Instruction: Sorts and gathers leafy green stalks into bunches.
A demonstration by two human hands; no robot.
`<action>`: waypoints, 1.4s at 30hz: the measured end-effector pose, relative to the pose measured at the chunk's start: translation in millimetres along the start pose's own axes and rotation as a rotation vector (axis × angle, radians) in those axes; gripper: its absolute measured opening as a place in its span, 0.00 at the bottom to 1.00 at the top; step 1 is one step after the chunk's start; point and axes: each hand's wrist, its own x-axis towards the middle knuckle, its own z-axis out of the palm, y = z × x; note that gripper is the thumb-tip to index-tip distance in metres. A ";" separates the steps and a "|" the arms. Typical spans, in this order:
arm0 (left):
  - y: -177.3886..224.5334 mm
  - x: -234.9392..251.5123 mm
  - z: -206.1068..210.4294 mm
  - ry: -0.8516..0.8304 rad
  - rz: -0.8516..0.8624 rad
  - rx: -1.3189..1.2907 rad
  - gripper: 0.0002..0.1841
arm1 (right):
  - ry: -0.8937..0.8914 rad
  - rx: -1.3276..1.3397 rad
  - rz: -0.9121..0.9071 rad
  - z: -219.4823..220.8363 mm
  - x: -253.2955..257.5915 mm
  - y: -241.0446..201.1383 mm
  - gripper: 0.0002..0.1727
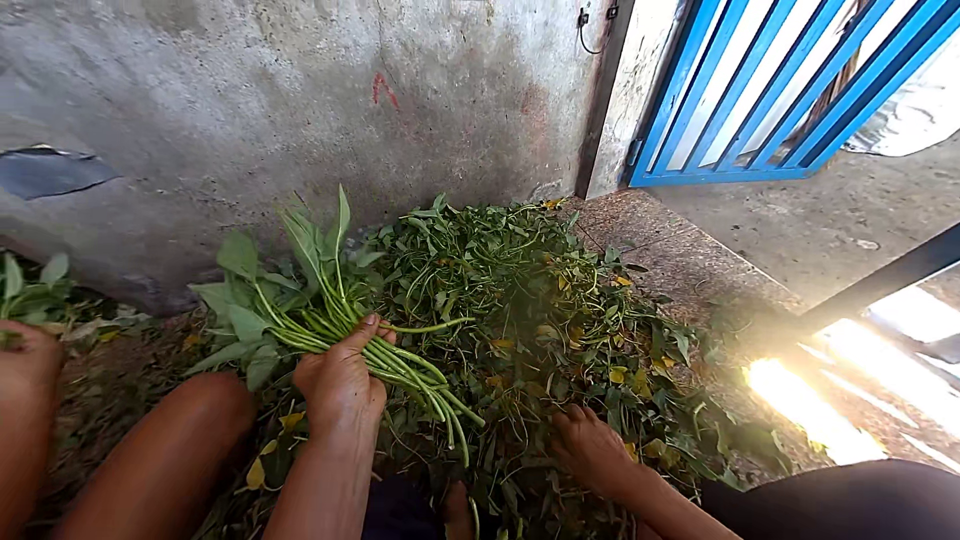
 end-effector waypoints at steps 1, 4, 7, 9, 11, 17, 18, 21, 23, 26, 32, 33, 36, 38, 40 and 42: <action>-2.6 -2.8 -0.3 0.001 -0.035 0.006 0.17 | -0.088 -0.035 0.056 15.3 12.9 8.5 0.32; -12.6 -12.4 3.4 -0.016 -0.101 0.035 0.16 | -0.123 -0.072 0.106 63.9 36.0 17.5 0.52; -14.9 -13.9 4.1 -0.004 0.043 0.019 0.18 | -0.140 0.060 0.242 104.9 51.5 35.5 0.50; -7.3 -8.0 2.3 0.014 0.116 -0.026 0.19 | -0.177 0.281 0.339 122.5 60.3 64.6 0.38; -1.9 -0.5 -0.4 0.015 0.047 -0.070 0.17 | -0.165 0.576 0.356 130.6 68.9 97.9 0.29; -5.9 -5.2 2.2 -0.005 -0.043 -0.023 0.17 | 0.045 1.188 0.426 65.5 58.7 113.5 0.15; -4.9 -5.7 3.2 0.007 0.007 -0.024 0.19 | 0.095 1.034 0.432 57.7 60.1 112.1 0.18; -0.3 -4.8 4.5 -0.032 0.008 -0.048 0.19 | 0.181 0.458 0.472 46.0 57.8 92.4 0.29; -3.2 -6.0 4.4 -0.110 -0.098 -0.043 0.15 | 0.150 0.342 0.397 59.6 58.6 75.9 0.29; -11.3 -14.8 4.7 -0.254 -0.241 0.003 0.12 | -0.161 0.403 0.229 110.9 60.6 64.8 0.32; -15.3 -20.7 5.7 -0.255 -0.242 0.054 0.15 | -0.538 0.458 -0.072 110.9 46.7 49.2 0.21; -15.6 -20.1 6.0 -0.246 -0.238 0.058 0.16 | -0.620 0.451 -0.121 103.7 45.8 49.3 0.22; -16.2 -21.4 9.6 -0.214 -0.227 0.072 0.17 | -0.642 0.350 -0.116 84.6 50.5 50.1 0.27; -15.9 -23.5 10.3 -0.216 -0.224 0.083 0.16 | -0.377 0.296 -0.040 75.7 58.8 58.6 0.26; -17.1 -25.2 7.5 -0.234 -0.222 0.093 0.16 | -0.201 0.113 0.048 78.1 69.1 82.4 0.27; -17.7 -24.9 6.1 -0.258 -0.227 0.101 0.16 | -0.211 -0.125 0.153 77.5 69.9 108.6 0.31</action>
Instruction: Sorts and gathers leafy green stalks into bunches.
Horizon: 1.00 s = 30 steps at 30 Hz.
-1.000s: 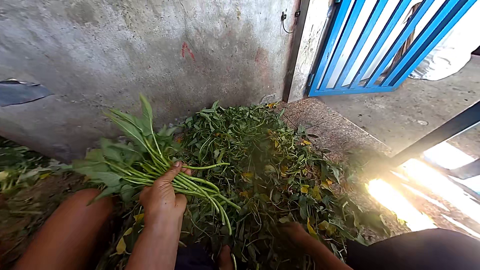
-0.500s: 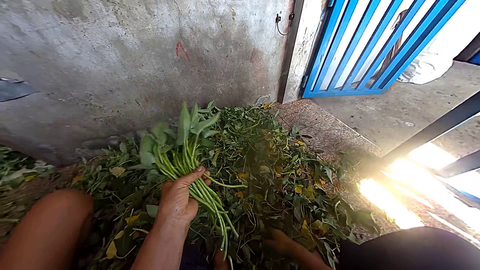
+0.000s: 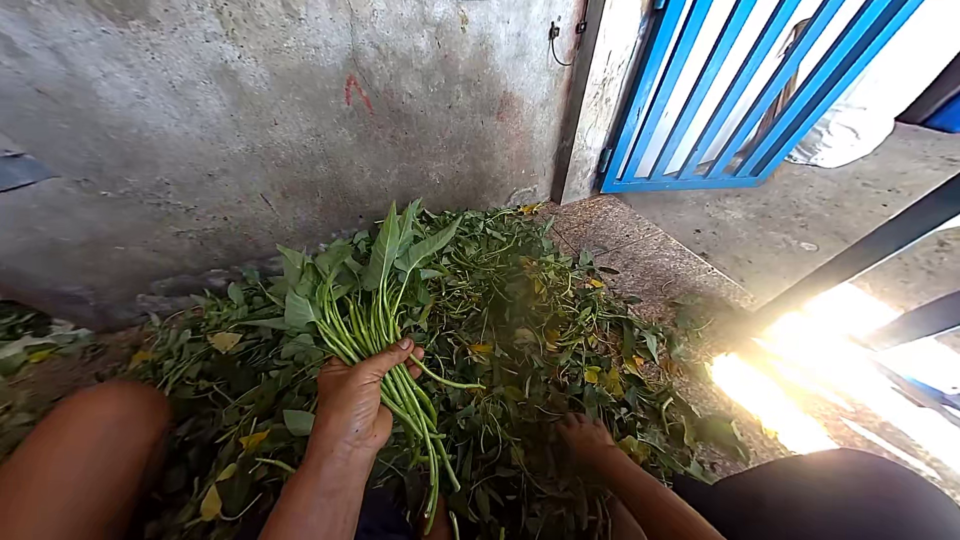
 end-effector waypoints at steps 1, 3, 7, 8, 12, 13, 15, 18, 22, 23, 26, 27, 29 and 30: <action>-0.3 0.4 -1.3 -0.011 -0.003 0.006 0.16 | -0.038 -0.056 0.063 2.1 -0.9 13.2 0.31; -0.2 1.3 -2.9 -0.021 0.000 0.011 0.16 | -0.132 -0.019 0.179 -0.4 -5.1 38.9 0.28; 1.0 -0.7 -4.2 -0.018 0.006 0.023 0.15 | -0.130 0.173 0.414 -20.1 -12.1 65.1 0.30; 1.4 -1.1 -3.9 -0.019 0.007 0.029 0.15 | -0.043 0.178 0.461 -29.6 -18.9 56.3 0.30; -1.1 1.2 -0.5 -0.034 0.012 0.044 0.13 | 0.303 0.118 0.350 -45.7 -13.8 17.4 0.27; -2.1 1.6 -0.1 -0.035 0.010 0.046 0.13 | 0.301 0.079 0.265 -39.1 -6.0 10.4 0.26; -4.1 2.6 0.3 -0.037 0.003 0.049 0.14 | 0.193 -0.019 0.141 -18.0 11.8 1.7 0.28; -4.9 1.7 1.5 -0.021 -0.003 0.037 0.15 | 0.040 -0.074 0.137 0.7 29.7 3.3 0.32; -2.4 2.5 -1.8 -0.017 0.001 0.041 0.13 | 0.066 0.455 0.036 -57.5 25.7 23.2 0.28; -2.2 2.5 -1.8 -0.021 0.000 0.043 0.14 | 0.094 0.623 -0.027 -78.4 21.2 30.4 0.25; -1.9 3.4 2.8 -0.023 -0.001 0.060 0.15 | 0.154 0.967 -0.127 -138.8 -10.5 40.9 0.18; -2.2 3.6 4.1 -0.025 -0.001 0.058 0.15 | 0.186 1.033 -0.143 -153.9 -21.2 42.0 0.16; -2.8 2.8 6.1 -0.028 -0.007 0.052 0.16 | 0.232 1.159 -0.204 -171.6 -36.7 43.0 0.12; -3.0 1.8 6.7 -0.028 -0.012 0.050 0.16 | 0.243 1.220 -0.245 -175.3 -42.6 42.6 0.12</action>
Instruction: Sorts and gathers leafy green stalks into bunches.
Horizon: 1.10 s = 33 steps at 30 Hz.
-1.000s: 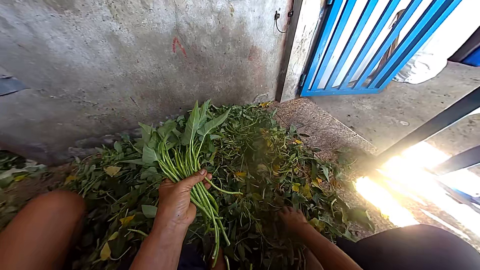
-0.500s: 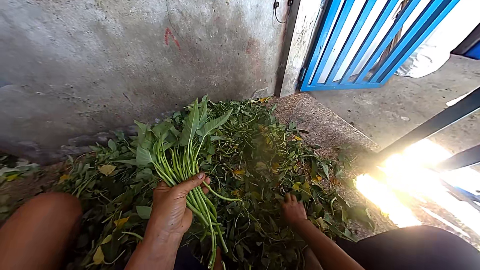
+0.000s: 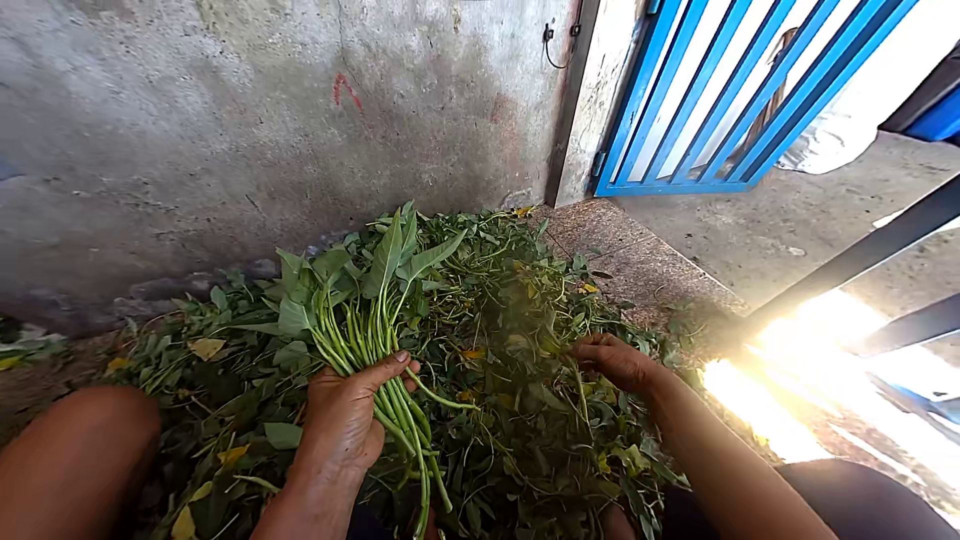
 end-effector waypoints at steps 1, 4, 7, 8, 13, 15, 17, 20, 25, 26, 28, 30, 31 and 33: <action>-0.3 -1.0 0.7 0.001 -0.003 -0.003 0.16 | -0.013 0.061 -0.023 -0.4 -4.4 -3.2 0.12; -2.0 -1.0 -0.7 -0.008 -0.008 -0.008 0.16 | -0.072 0.173 -0.070 4.4 -17.6 -4.5 0.12; -3.1 0.3 -5.5 0.005 -0.007 -0.009 0.16 | -0.185 0.265 -0.067 12.0 -30.2 -4.2 0.11; -2.8 0.2 -6.6 0.011 0.002 -0.009 0.17 | -0.219 0.276 -0.070 13.7 -32.4 -3.5 0.11; -0.2 -5.3 -11.5 0.022 0.023 0.019 0.15 | -0.051 -0.523 -0.040 35.5 -28.0 10.7 0.15; 0.0 -7.1 -11.8 0.019 0.020 0.033 0.15 | -0.028 -0.943 0.092 72.2 -27.4 29.2 0.34; 0.3 -6.9 -11.8 0.010 0.019 0.038 0.16 | -0.208 -1.124 0.070 118.1 -38.0 59.9 0.46; 0.0 -6.3 -14.7 -0.006 0.028 0.027 0.16 | -0.595 -1.297 -0.056 177.1 -67.6 132.6 0.55; 0.8 -5.3 -21.7 0.026 0.042 0.029 0.15 | -0.780 -1.482 -0.140 185.2 -69.9 220.2 0.41; 1.3 -5.8 -24.0 0.039 0.045 0.034 0.14 | -0.761 -1.461 -0.167 177.4 -64.9 216.6 0.38; 2.3 -7.3 -25.7 0.053 0.044 0.035 0.15 | -0.699 -1.435 -0.140 156.3 -51.8 201.6 0.33; 3.7 -7.4 -25.5 0.057 0.043 0.037 0.15 | -0.616 -1.428 -0.050 135.3 -36.8 185.1 0.30; 4.1 -7.0 -26.1 0.057 0.044 0.036 0.15 | -0.586 -1.430 -0.001 126.9 -30.9 178.5 0.30; 4.6 -6.6 -26.0 0.059 0.050 0.035 0.14 | -0.556 -1.437 0.053 112.5 -24.5 165.9 0.29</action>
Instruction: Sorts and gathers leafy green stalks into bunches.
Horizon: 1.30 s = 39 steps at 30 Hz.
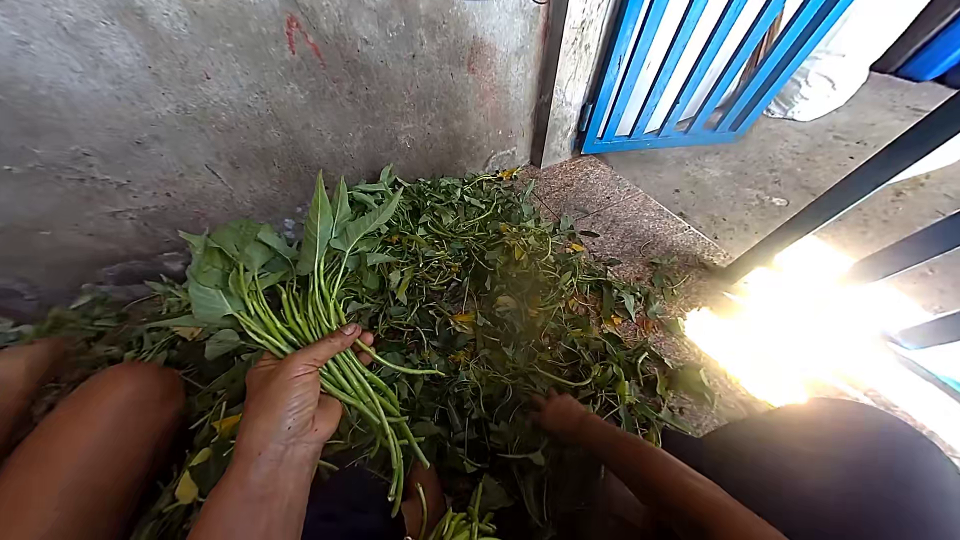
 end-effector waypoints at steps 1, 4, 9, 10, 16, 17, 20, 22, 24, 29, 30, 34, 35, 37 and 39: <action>0.1 -0.4 0.1 0.002 0.000 0.000 0.15 | 0.006 0.001 0.007 -5.6 -2.8 6.4 0.29; 0.7 -1.3 -1.1 0.000 0.000 0.002 0.16 | 0.021 0.004 0.027 -22.6 -12.7 24.7 0.33; 2.9 0.1 -8.8 -0.001 0.015 0.006 0.15 | 0.032 -0.074 0.094 -44.1 -25.0 61.2 0.34; 3.5 0.5 -10.7 -0.004 0.018 0.006 0.15 | 0.035 -0.092 0.115 -48.3 -29.2 70.1 0.34; 9.5 1.9 -18.3 0.019 0.022 -0.009 0.14 | 0.104 -0.085 0.442 -64.0 -59.3 126.8 0.25; 10.3 2.3 -18.4 0.026 0.021 -0.016 0.14 | 0.156 -0.003 0.591 -63.0 -61.7 133.0 0.22; 10.9 2.7 -16.1 0.042 0.015 -0.025 0.14 | 0.241 0.196 1.026 -74.1 -57.4 131.6 0.44; 10.4 2.8 -12.8 0.036 0.015 -0.023 0.14 | 0.196 0.138 1.072 -90.1 -49.5 106.0 0.50; 10.3 2.6 -9.4 0.027 0.013 -0.029 0.14 | 0.135 0.048 0.908 -103.0 -36.2 58.8 0.42; 7.2 3.2 -1.8 0.026 0.000 -0.008 0.14 | 0.033 -0.082 -0.196 -64.8 -1.0 -56.5 0.37; 6.7 3.0 -1.4 0.030 -0.003 -0.003 0.14 | 0.009 -0.101 -0.313 -48.0 7.6 -71.9 0.36; 5.7 3.0 -3.1 0.040 0.002 0.007 0.14 | -0.306 -0.269 -0.017 -12.5 -0.8 -118.3 0.20; 5.5 3.2 -3.7 0.042 0.002 0.010 0.15 | -0.389 -0.316 0.127 -3.4 0.8 -114.6 0.20; 5.2 4.2 -1.9 0.051 -0.002 0.013 0.17 | -0.472 -0.385 0.306 12.4 4.4 -85.2 0.22; 5.6 4.0 1.8 0.053 -0.003 0.011 0.18 | -0.459 -0.361 0.301 10.0 -6.8 -53.6 0.20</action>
